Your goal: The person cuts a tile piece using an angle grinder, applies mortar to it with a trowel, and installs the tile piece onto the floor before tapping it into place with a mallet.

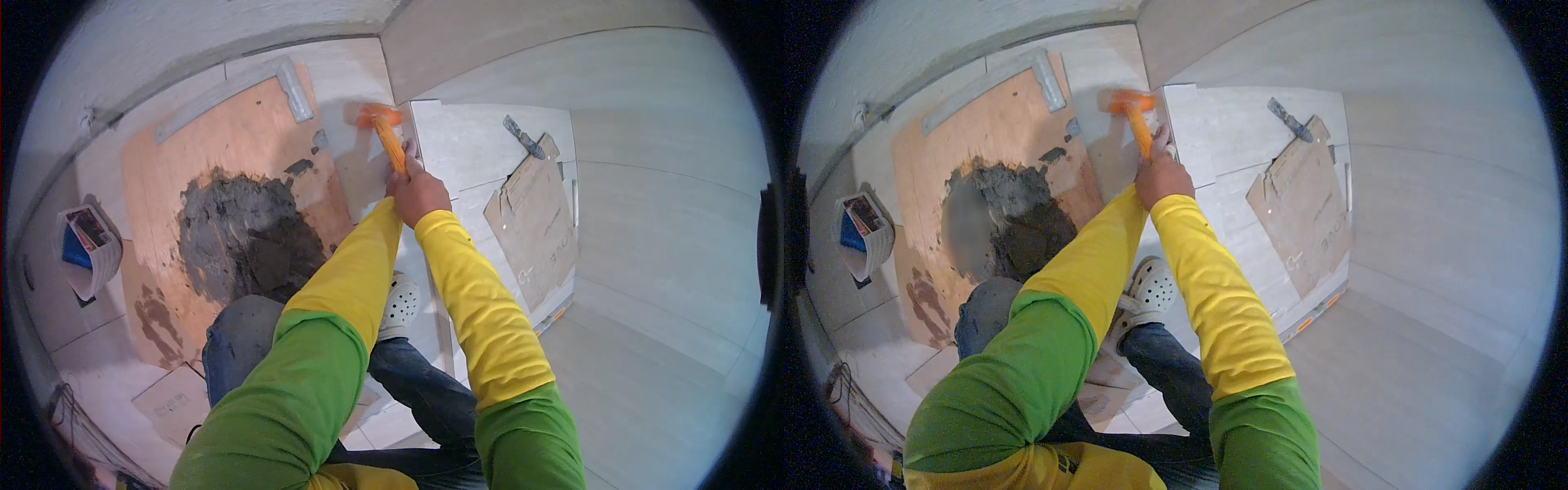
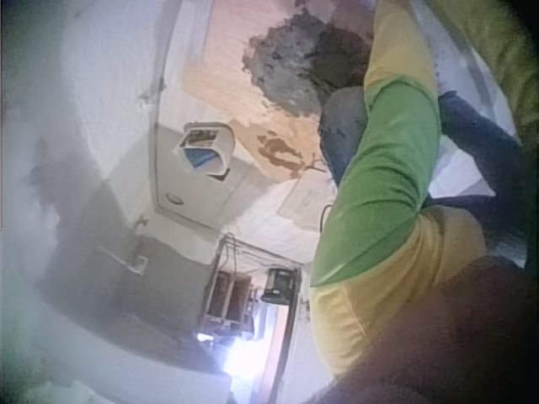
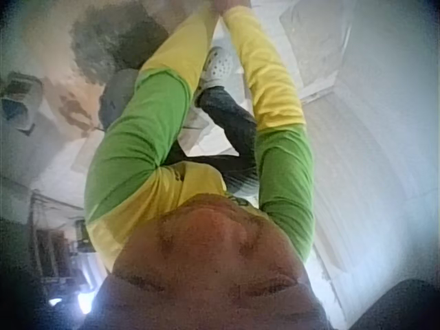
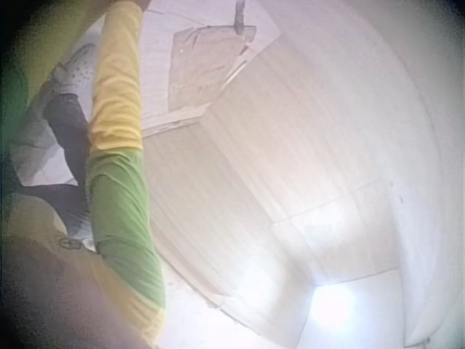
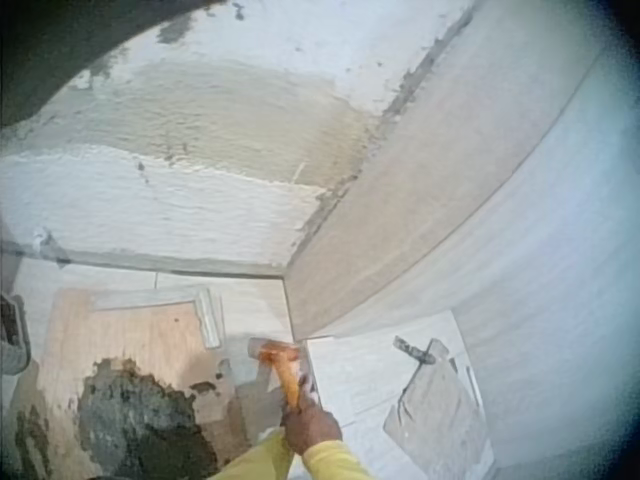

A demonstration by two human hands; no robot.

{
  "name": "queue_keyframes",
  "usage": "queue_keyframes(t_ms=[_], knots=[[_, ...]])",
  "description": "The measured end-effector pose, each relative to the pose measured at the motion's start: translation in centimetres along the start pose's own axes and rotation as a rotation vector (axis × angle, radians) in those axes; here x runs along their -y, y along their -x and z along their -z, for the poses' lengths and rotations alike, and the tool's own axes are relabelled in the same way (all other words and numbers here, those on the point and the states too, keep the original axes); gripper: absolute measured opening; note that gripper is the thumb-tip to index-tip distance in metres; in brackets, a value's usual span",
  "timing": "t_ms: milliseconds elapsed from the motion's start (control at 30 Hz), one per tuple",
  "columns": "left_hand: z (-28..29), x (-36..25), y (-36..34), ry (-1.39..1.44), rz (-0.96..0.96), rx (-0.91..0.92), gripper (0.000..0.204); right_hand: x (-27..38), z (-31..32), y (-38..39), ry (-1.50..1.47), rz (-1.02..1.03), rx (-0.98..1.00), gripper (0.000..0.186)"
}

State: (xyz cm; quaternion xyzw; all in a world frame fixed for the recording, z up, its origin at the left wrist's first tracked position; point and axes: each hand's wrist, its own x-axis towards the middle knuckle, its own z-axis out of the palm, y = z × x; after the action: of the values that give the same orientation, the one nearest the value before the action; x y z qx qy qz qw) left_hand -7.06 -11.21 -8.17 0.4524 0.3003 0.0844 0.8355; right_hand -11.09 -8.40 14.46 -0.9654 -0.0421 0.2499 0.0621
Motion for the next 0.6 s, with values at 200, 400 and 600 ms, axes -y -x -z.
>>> queue_keyframes(t_ms=[200,400,600], knots=[[-1.0,0.7,-0.3,0.025,-0.004,0.019,0.041,-0.5,0.2,-0.1,0.028,-0.031,-0.02,0.048],[0.4,0.6,-2.1,0.101,-0.057,-0.004,0.041,-1.2,3.6,4.2,-0.12,0.077,0.037,0.049],[-2.7,-3.4,0.8,-0.807,-0.004,0.402,0.046,-15.6,7.1,13.3,-0.236,0.105,-0.211,0.045]])
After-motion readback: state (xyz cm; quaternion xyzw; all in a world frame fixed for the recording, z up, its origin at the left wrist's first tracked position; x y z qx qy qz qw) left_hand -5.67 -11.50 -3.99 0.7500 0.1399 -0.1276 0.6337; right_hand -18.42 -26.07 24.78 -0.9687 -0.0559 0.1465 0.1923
